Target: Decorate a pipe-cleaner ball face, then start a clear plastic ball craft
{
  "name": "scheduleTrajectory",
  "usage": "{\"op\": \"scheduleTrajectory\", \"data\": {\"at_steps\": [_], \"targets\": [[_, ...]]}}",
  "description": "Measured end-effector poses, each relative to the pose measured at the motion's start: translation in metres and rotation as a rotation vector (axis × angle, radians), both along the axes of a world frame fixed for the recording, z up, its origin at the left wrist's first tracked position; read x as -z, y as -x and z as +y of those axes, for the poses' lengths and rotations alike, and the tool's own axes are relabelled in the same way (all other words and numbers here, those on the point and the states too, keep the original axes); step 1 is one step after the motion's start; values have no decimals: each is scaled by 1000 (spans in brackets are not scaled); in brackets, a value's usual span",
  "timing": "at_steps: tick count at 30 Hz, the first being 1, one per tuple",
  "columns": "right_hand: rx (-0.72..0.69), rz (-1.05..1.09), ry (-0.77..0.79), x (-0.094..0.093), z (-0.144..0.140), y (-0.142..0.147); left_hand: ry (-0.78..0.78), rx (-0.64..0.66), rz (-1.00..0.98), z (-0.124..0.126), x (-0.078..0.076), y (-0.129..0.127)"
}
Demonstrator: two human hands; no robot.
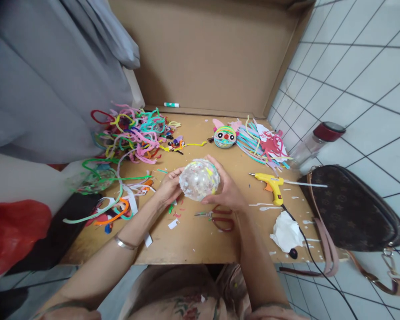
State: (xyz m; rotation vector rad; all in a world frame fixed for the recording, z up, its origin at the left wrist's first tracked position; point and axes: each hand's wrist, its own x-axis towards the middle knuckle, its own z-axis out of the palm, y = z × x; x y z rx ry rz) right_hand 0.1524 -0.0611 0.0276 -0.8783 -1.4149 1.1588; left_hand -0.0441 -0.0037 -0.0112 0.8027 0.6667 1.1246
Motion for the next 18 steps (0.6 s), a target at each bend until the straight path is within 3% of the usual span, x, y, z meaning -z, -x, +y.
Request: {"op": "scheduleTrajectory", "data": {"at_steps": [10,18], "targets": [[85,43,-49,-1,4,2,15,52,-2,-4,-3,0],[28,172,78,2,5,3,24,77,-10,-7,-8,-1]]}}
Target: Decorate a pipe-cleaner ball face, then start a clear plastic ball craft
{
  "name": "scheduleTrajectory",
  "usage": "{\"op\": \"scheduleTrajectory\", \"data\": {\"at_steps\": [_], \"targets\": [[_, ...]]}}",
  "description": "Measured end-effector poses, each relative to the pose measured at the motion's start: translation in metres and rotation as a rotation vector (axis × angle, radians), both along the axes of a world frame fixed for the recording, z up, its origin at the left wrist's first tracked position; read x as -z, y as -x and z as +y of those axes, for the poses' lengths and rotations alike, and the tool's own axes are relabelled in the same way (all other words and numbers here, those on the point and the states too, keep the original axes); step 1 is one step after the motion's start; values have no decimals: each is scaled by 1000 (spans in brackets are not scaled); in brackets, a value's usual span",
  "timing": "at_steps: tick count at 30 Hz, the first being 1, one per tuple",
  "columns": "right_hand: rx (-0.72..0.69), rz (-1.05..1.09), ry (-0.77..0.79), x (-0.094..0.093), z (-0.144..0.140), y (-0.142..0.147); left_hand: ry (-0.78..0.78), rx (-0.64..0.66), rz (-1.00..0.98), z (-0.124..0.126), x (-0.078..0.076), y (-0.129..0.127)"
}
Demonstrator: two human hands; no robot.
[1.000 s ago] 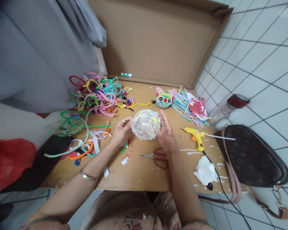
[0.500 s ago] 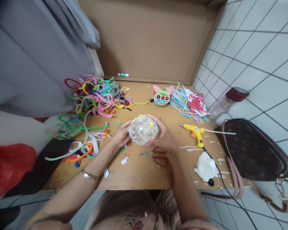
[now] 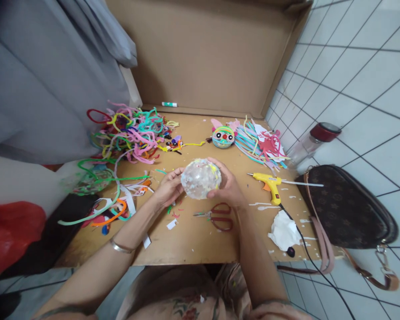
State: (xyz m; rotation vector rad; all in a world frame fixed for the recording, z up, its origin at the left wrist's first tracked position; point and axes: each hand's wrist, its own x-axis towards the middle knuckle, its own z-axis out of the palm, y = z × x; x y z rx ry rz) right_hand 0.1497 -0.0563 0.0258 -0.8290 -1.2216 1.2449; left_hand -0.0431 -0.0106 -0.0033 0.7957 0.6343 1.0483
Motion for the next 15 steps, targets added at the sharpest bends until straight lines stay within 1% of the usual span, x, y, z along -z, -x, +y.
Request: {"op": "scheduleTrajectory", "data": {"at_steps": [2,3,5,7,9,10,12,13,15], "targets": [[15,5,4,2,3,1,-30,-59,12,2,1,0],[40,-1,-1,4,5,1,-50,-110,13,4,2,0],[140,-43,4,8,9,0,-99,-249,21,8,5,0],[265,-107,51,15,12,2,-164,-406,53,12,8,1],[314,-125,101,21,13,8,-257,-544,131,12,10,1],[302,-104,113,25,13,14,-319,-596,187,10,12,0],[261,-10,95,29,11,27,-478,-655,324,3,13,-2],[270,24,86,31,9,34,-574,-655,396,-2,13,-4],[348,42,103,32,7,46,-772,-626,521,-10,13,-6]]}}
